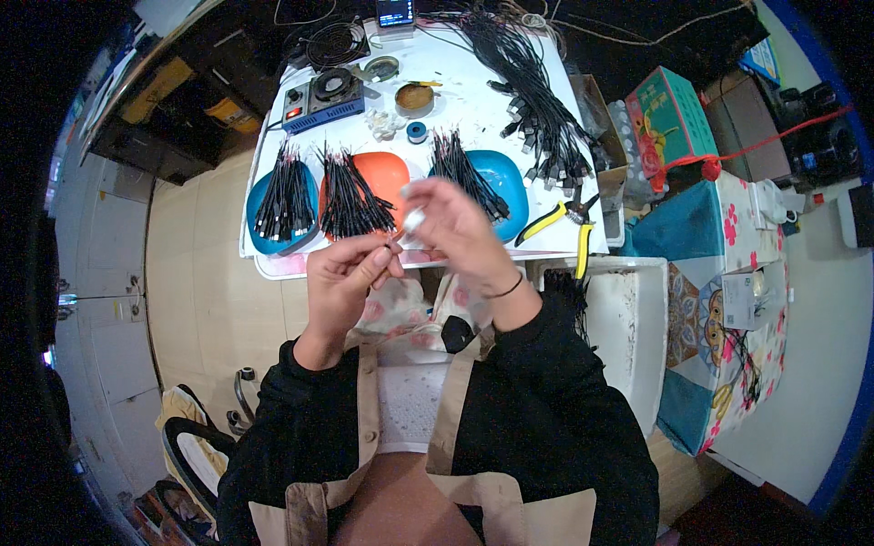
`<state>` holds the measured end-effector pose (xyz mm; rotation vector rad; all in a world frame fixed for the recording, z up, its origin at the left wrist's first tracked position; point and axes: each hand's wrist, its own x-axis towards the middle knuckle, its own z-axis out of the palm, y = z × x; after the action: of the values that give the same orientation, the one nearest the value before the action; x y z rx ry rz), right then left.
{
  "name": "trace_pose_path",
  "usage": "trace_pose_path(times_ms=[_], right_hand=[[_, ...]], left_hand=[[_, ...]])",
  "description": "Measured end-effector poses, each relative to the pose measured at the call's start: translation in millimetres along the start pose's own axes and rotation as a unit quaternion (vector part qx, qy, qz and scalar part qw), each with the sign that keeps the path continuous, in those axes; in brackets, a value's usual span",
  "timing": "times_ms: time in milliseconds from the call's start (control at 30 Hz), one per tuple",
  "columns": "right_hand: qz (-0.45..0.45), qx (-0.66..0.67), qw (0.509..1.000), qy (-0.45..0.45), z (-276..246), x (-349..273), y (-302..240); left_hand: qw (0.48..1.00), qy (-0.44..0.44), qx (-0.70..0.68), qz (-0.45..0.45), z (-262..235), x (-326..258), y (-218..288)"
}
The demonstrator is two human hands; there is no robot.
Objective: The person repeatedly picks up black cables from bowls on a table, attaches small white connectors to their ends, and places the finished cables into a separate bowl. The process is continuous and repetitive throughout the clip.
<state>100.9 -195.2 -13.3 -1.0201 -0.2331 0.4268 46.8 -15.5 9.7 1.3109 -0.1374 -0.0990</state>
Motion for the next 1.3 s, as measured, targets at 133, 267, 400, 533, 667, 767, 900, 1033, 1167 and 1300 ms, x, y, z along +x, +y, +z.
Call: trace_pose_path(times_ms=[133, 267, 400, 533, 667, 767, 900, 1033, 1167, 1300], right_hand=[[-0.144, -0.551, 0.786, 0.242, -48, 31, -9], [-0.134, -0.648, 0.715, 0.225, -63, 49, 2], [-0.142, -0.618, 0.727, 0.262, -61, 51, 8], [-0.155, -0.581, 0.738, 0.305, -57, 51, 4], [-0.14, -0.661, 0.689, 0.263, -54, 54, 3], [-0.116, -0.654, 0.695, 0.277, -54, 56, 6], [-0.112, -0.658, 0.687, 0.289, -57, 60, 11], [-0.097, -0.646, 0.694, 0.303, -62, 63, 13], [-0.183, -0.629, 0.689, 0.311, -65, 64, 9], [-0.141, -0.676, 0.667, 0.279, -65, 65, 8]], left_hand=[[0.996, 0.027, -0.079, -0.033, -1, 13, -11], [0.994, 0.031, -0.092, -0.057, 1, 18, -17], [0.993, 0.039, -0.095, -0.058, -1, 19, -20], [0.991, 0.046, -0.109, -0.058, -2, 19, -21], [0.99, 0.053, -0.116, -0.067, 3, 15, -20], [0.991, 0.053, -0.11, -0.057, 4, 10, -17], [0.989, 0.065, -0.121, -0.05, 2, 4, -14], [0.991, 0.057, -0.123, -0.022, 0, -3, -16], [0.989, 0.073, -0.13, -0.017, 0, -9, -16], [0.984, 0.068, -0.162, -0.028, 2, -11, -14]])
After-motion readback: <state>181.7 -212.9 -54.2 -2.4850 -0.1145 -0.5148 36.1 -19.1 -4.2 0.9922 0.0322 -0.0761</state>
